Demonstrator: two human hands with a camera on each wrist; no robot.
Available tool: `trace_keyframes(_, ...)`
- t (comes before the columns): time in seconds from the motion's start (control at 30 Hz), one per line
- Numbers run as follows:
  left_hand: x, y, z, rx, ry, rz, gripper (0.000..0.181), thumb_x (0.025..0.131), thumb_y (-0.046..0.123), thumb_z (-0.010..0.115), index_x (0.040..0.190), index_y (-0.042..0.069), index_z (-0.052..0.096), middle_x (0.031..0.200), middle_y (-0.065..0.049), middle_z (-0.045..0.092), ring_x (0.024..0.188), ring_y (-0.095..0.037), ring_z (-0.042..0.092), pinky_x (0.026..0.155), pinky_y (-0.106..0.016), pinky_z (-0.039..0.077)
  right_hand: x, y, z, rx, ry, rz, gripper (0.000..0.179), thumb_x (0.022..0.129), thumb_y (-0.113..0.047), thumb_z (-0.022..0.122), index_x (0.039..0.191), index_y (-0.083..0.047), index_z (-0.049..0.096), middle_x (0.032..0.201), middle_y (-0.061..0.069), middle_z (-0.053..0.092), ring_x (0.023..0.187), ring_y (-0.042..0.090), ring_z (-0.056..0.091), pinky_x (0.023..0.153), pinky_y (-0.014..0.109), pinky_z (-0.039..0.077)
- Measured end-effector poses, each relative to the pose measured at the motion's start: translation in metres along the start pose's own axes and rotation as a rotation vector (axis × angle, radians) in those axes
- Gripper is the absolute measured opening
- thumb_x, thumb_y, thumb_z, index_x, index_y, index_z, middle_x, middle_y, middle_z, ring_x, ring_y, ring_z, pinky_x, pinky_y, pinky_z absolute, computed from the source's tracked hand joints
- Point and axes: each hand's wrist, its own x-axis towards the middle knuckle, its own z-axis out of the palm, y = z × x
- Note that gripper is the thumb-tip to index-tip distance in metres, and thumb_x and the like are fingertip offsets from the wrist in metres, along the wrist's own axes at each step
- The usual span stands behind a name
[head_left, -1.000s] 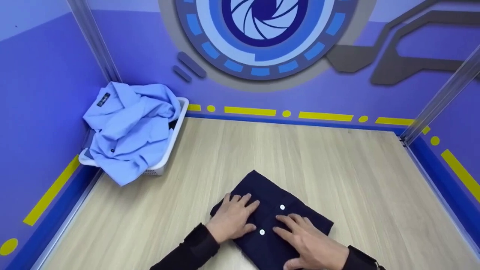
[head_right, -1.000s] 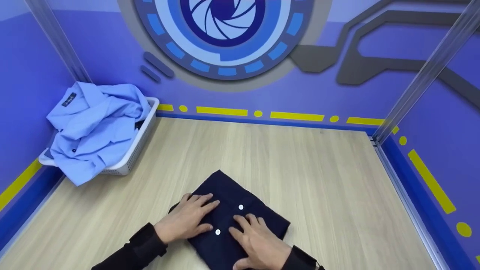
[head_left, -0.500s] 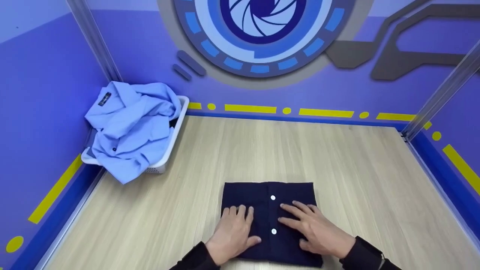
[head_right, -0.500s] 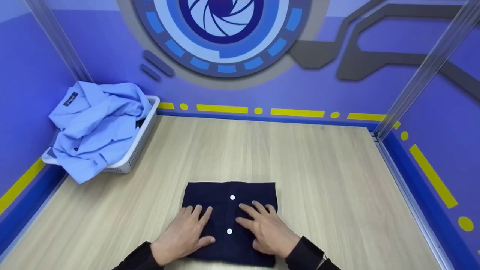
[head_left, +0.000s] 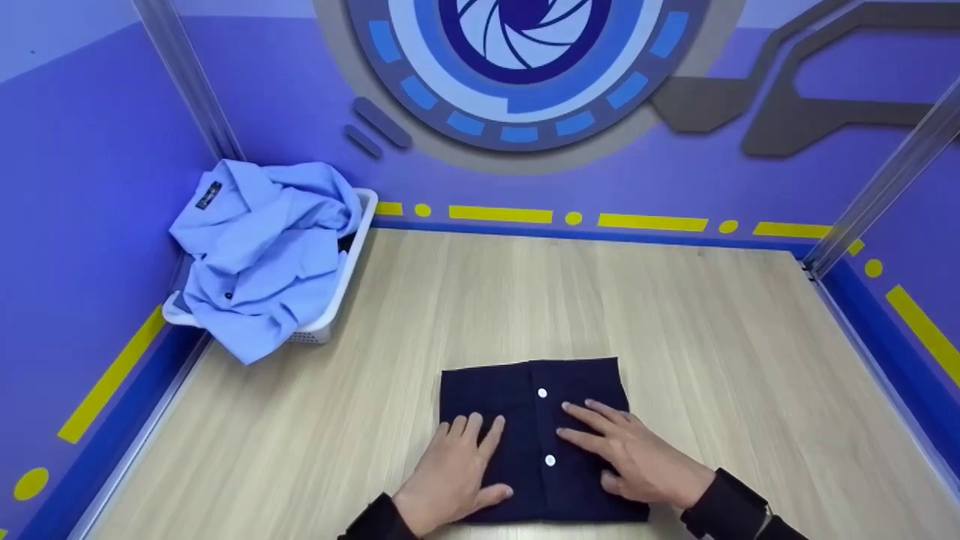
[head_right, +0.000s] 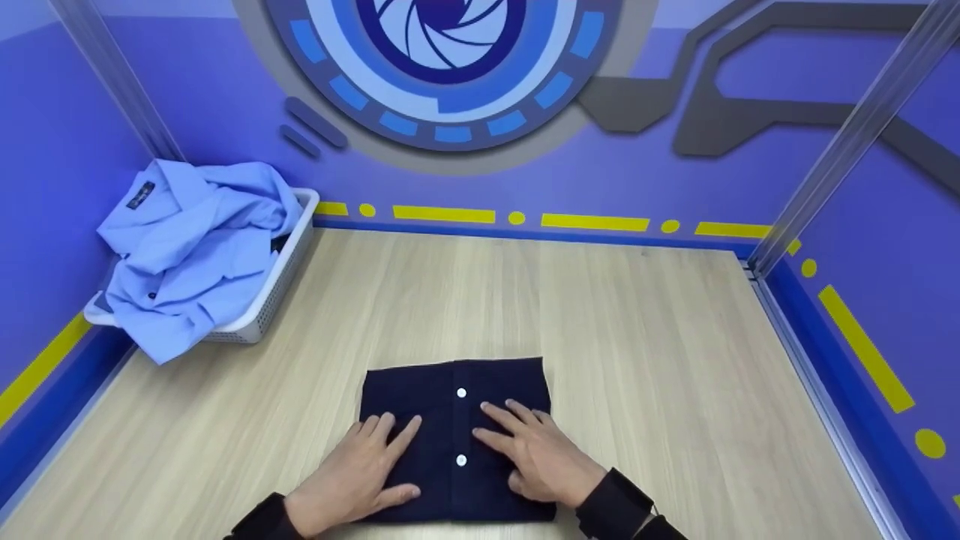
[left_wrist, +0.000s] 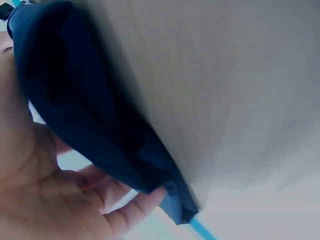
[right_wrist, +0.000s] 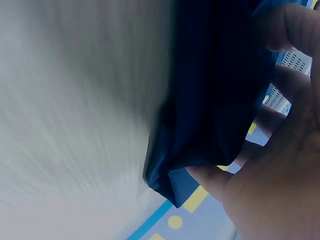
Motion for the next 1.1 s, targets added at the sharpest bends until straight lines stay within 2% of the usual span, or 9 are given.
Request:
trace_keyframes(0.17,0.006,-0.033,-0.008,-0.309,-0.021,0.051,0.075,0.096,0.061,0.063,0.153,0.014,0.052,0.127,-0.011,0.054,0.110,-0.023,0.055,0.097,-0.039,0.049,0.002,0.004,-0.009,0.066,-0.008,0.017,0.073,0.081,-0.005,0.074,0.150,-0.008,0.053,0.159,0.018,0.043,0.142,0.045,0.043,0.105,0.065,0.044)
trace_keyframes(0.23,0.011,-0.048,-0.014,-0.401,-0.004,0.056,0.066,0.095,0.052,0.069,0.147,0.011,0.058,0.121,-0.006,0.053,0.105,-0.019,0.051,0.093,-0.037,0.048,0.004,0.007,-0.015,0.113,0.004,0.050,0.070,0.083,-0.006,0.073,0.150,-0.002,0.051,0.157,0.020,0.044,0.141,0.042,0.045,0.107,0.062,0.044)
trace_keyframes(0.27,0.015,-0.054,-0.017,-0.429,0.006,0.053,0.062,0.095,0.047,0.071,0.144,0.010,0.061,0.122,-0.006,0.054,0.107,-0.019,0.051,0.095,-0.037,0.048,0.005,0.010,-0.018,0.138,0.019,0.065,0.068,0.084,-0.006,0.073,0.149,0.001,0.051,0.155,0.022,0.045,0.140,0.042,0.047,0.108,0.060,0.044)
trace_keyframes(0.4,0.032,-0.076,-0.025,-0.525,0.007,-0.035,0.061,0.093,0.037,0.076,0.143,0.007,0.060,0.134,-0.012,0.054,0.123,-0.029,0.052,0.105,-0.047,0.046,0.011,0.024,-0.029,0.205,0.122,0.137,0.063,0.086,-0.004,0.072,0.144,0.006,0.052,0.150,0.026,0.047,0.135,0.044,0.051,0.106,0.058,0.046)
trace_keyframes(0.53,0.049,-0.091,-0.024,-0.637,-0.091,-0.156,0.078,0.089,0.037,0.081,0.151,0.003,0.049,0.142,-0.019,0.050,0.132,-0.038,0.049,0.110,-0.053,0.042,0.019,0.042,-0.035,0.207,0.200,0.220,0.064,0.086,-0.005,0.074,0.144,0.007,0.051,0.149,0.029,0.047,0.136,0.047,0.049,0.108,0.060,0.044)
trace_keyframes(0.63,0.059,-0.098,-0.019,-0.672,-0.148,-0.222,0.087,0.083,0.039,0.087,0.151,0.001,0.048,0.139,-0.020,0.051,0.128,-0.038,0.049,0.109,-0.052,0.041,0.025,0.054,-0.034,0.254,0.177,0.280,0.072,0.087,-0.011,0.077,0.149,0.009,0.045,0.154,0.032,0.042,0.141,0.051,0.042,0.111,0.062,0.039)
trace_keyframes(0.8,0.073,-0.104,-0.010,-0.655,-0.144,-0.240,0.082,0.072,0.039,0.095,0.136,0.001,0.061,0.128,-0.015,0.052,0.118,-0.034,0.048,0.104,-0.050,0.041,0.034,0.068,-0.027,0.359,0.054,0.343,0.090,0.085,-0.021,0.083,0.154,0.011,0.035,0.158,0.034,0.035,0.145,0.054,0.032,0.115,0.065,0.031)
trace_keyframes(0.97,0.087,-0.105,-0.009,-0.679,-0.175,-0.213,0.070,0.072,0.031,0.095,0.129,0.004,0.065,0.121,-0.010,0.051,0.116,-0.032,0.047,0.103,-0.049,0.043,0.041,0.075,-0.026,0.400,0.006,0.409,0.096,0.074,-0.024,0.091,0.152,0.006,0.042,0.146,0.030,0.049,0.136,0.050,0.044,0.111,0.064,0.037)
trace_keyframes(1.1,0.096,-0.104,-0.011,-0.719,-0.235,-0.209,0.065,0.073,0.025,0.094,0.127,0.004,0.065,0.119,-0.008,0.052,0.115,-0.030,0.047,0.103,-0.048,0.046,0.047,0.079,-0.029,0.421,-0.042,0.434,0.084,0.068,-0.024,0.093,0.138,0.004,0.056,0.124,0.020,0.060,0.117,0.040,0.056,0.102,0.059,0.046)
